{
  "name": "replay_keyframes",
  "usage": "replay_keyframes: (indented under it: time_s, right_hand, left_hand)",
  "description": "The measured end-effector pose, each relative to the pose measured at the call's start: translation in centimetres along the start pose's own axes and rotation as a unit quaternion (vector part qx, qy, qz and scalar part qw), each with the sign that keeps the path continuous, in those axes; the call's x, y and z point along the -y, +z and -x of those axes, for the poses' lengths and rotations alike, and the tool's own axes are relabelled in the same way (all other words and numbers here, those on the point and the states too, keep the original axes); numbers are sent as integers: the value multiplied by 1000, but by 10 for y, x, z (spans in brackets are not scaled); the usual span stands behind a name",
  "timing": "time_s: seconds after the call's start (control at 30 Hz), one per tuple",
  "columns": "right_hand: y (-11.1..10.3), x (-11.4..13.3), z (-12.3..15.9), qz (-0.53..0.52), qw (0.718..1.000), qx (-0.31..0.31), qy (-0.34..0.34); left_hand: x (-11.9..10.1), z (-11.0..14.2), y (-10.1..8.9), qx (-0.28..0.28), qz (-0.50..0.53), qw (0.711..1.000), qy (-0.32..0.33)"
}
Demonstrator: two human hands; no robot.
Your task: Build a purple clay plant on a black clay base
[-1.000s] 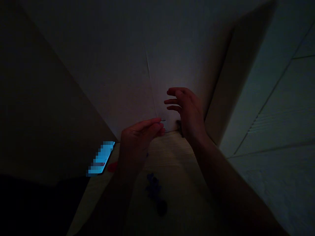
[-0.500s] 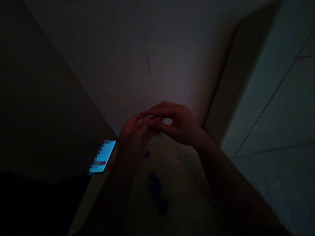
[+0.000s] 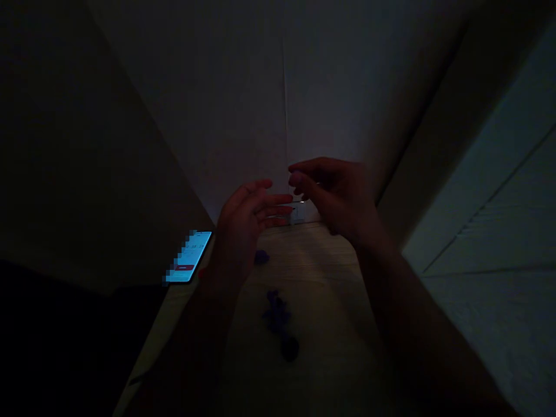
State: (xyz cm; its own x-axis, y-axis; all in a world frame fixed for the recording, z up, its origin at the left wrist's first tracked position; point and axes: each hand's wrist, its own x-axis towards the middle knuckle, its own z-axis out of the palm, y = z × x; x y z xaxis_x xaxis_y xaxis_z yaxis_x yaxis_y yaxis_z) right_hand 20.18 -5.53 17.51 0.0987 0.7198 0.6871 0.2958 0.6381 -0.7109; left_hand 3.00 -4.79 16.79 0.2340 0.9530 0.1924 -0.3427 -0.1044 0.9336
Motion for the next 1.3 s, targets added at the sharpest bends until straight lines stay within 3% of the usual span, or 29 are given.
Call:
replay_keyframes:
  time_s: [0.3,0.73,0.87,0.97,1.03,1.1,1.13,1.2,1.27,1.3]
  right_hand:
    - [1,6,2,-33,997,-48,59]
    - [1,-2,3,-50,993,33,99]
    - [0,-6,5,-34,992,45,113]
    - [0,-17,15,-10,987,69,143]
    - [-1,-29,29,7,978,100,182]
    - [-2,-43,47,14,962,127,241]
    - [-2,-51,57,3,954,129,271]
    - [-2,-66,76,-36,941,112,317]
    - [1,-78,91,-77,927,102,353]
    - [3,-83,98,-96,920,98,366]
  left_hand:
    - [-4,-2,-3,-14,1,1000,-3]
    - [-7,-8,-11,-39,-29,998,34]
    - [-9,4,-20,-34,-92,994,54]
    - [-3,40,-27,21,-233,969,79]
    - [6,72,-32,114,-346,924,112]
    - [16,98,-39,250,-410,867,135]
    - [21,104,-43,279,-435,841,159]
    - [28,102,-54,277,-477,815,177]
    - [31,80,-66,215,-496,831,132]
    - [32,66,-73,158,-500,844,108]
